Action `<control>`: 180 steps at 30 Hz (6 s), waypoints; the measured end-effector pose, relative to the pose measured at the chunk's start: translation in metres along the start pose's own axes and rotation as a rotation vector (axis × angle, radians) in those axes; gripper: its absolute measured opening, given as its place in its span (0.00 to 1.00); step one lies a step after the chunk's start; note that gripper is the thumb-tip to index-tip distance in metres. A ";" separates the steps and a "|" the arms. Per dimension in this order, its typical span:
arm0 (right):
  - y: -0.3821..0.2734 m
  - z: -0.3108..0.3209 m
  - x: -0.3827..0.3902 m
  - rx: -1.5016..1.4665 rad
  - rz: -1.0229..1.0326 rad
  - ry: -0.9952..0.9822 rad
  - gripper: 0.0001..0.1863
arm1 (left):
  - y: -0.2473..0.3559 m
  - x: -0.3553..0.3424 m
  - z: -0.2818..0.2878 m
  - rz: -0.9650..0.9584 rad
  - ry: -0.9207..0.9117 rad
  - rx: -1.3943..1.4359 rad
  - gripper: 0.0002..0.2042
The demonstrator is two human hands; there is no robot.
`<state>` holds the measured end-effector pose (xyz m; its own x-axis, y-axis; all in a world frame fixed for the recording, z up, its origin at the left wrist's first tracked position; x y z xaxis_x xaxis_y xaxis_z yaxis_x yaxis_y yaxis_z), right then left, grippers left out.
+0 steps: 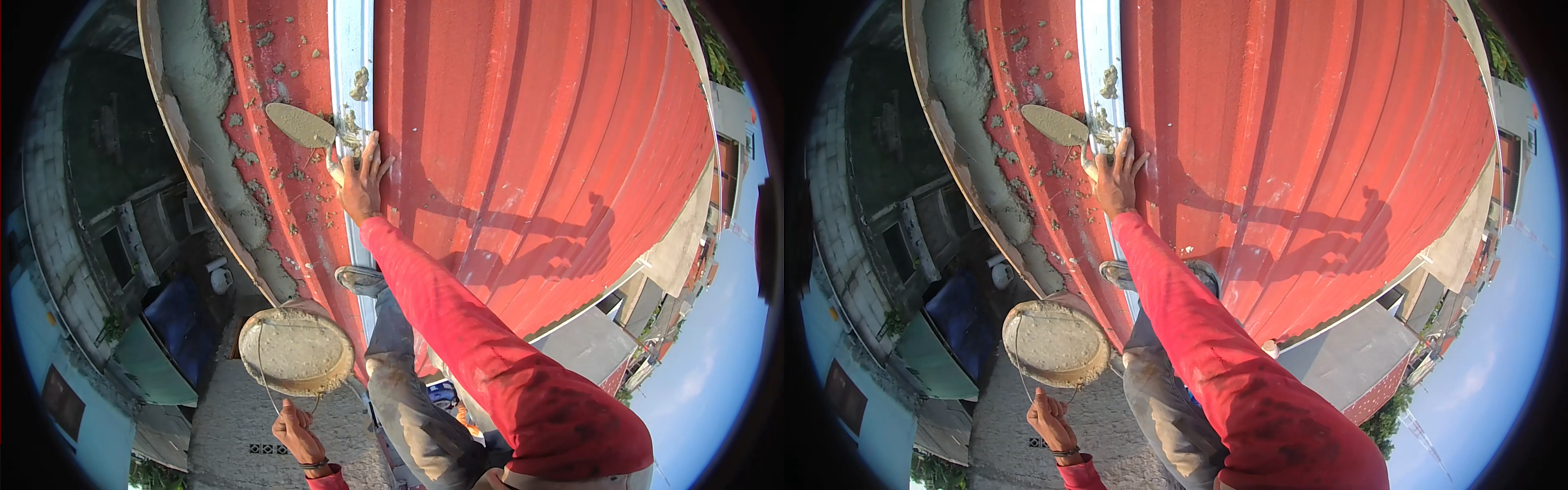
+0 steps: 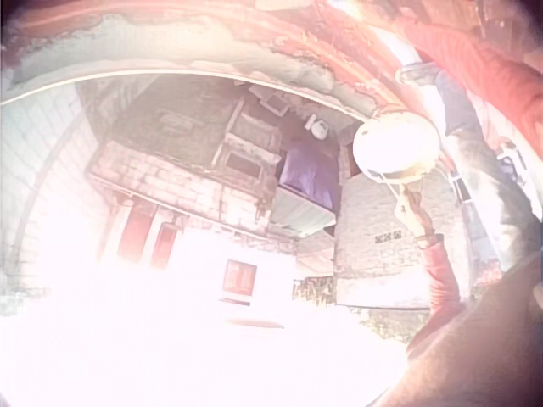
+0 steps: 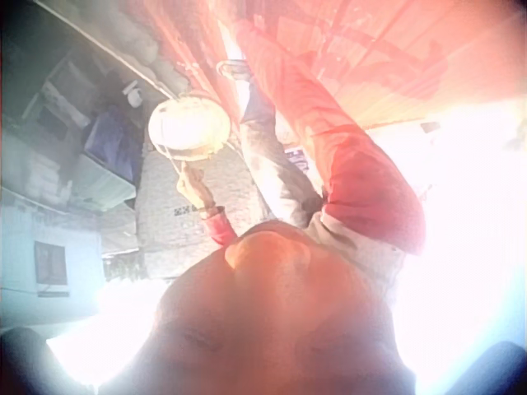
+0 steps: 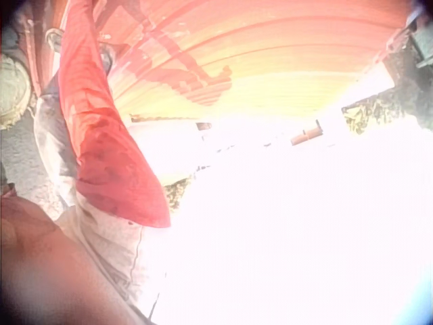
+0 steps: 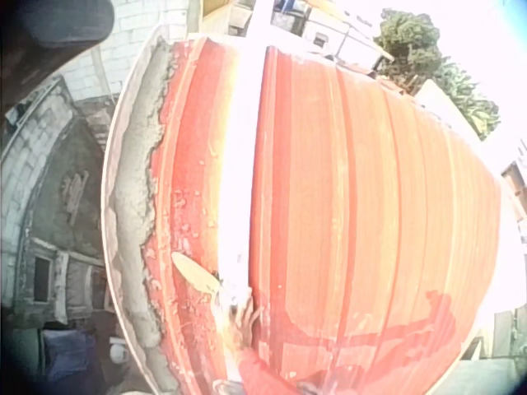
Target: The person scoops cement from a bucket with a trowel and applies it to the seam of a red corrugated metal roof. They repeatedly smooth the cement along the seam while standing on the roof.
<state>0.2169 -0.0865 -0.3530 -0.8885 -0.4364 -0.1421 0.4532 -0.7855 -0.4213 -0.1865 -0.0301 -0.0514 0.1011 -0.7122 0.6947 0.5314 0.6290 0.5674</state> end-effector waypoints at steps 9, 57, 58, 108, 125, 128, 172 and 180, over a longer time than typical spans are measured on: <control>-0.001 0.006 -0.012 -0.050 -0.015 -0.076 0.22 | 0.072 0.012 -0.093 -0.069 -0.102 -0.142 0.28; 0.176 0.239 -0.175 -1.605 -1.439 0.462 0.24 | 0.440 0.109 -0.639 -1.322 -0.692 -0.713 0.28; 0.176 0.238 -0.173 -1.587 -1.456 0.437 0.28 | 0.445 0.102 -0.647 -1.276 -0.656 -0.689 0.27; 0.081 0.392 -0.200 -0.159 -0.463 -0.093 0.18 | 0.370 -0.038 -0.605 -0.685 -0.379 -0.645 0.33; 0.077 0.283 -0.172 -1.130 -1.316 -0.394 0.15 | 0.375 -0.041 -0.603 -0.670 -0.359 -0.635 0.33; 0.104 0.311 -0.160 -1.116 -1.089 -0.397 0.14 | 0.382 -0.028 -0.613 -0.622 -0.436 -0.615 0.32; -0.310 0.128 -0.672 -0.746 -0.257 -0.299 0.22 | 0.372 -0.012 -0.577 -0.281 -0.345 -0.419 0.17; -0.311 0.083 -0.697 -0.913 -0.375 -0.622 0.22 | 0.380 -0.011 -0.587 -0.351 -0.319 -0.469 0.18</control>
<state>0.7013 0.4253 -0.0488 -0.6520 -0.5829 0.4848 -0.2755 -0.4136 -0.8678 0.5081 0.0337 -0.1023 -0.3602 -0.6775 0.6413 0.8043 0.1228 0.5814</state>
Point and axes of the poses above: each hand's wrist, its own x-axis away from the middle knuckle, its own z-axis out of the back of the hand, y = z × x, the point moved 6 cm from there along -x, towards the middle knuckle, and after that the axes turned 6 degrees about y, right-handed, at the moved point
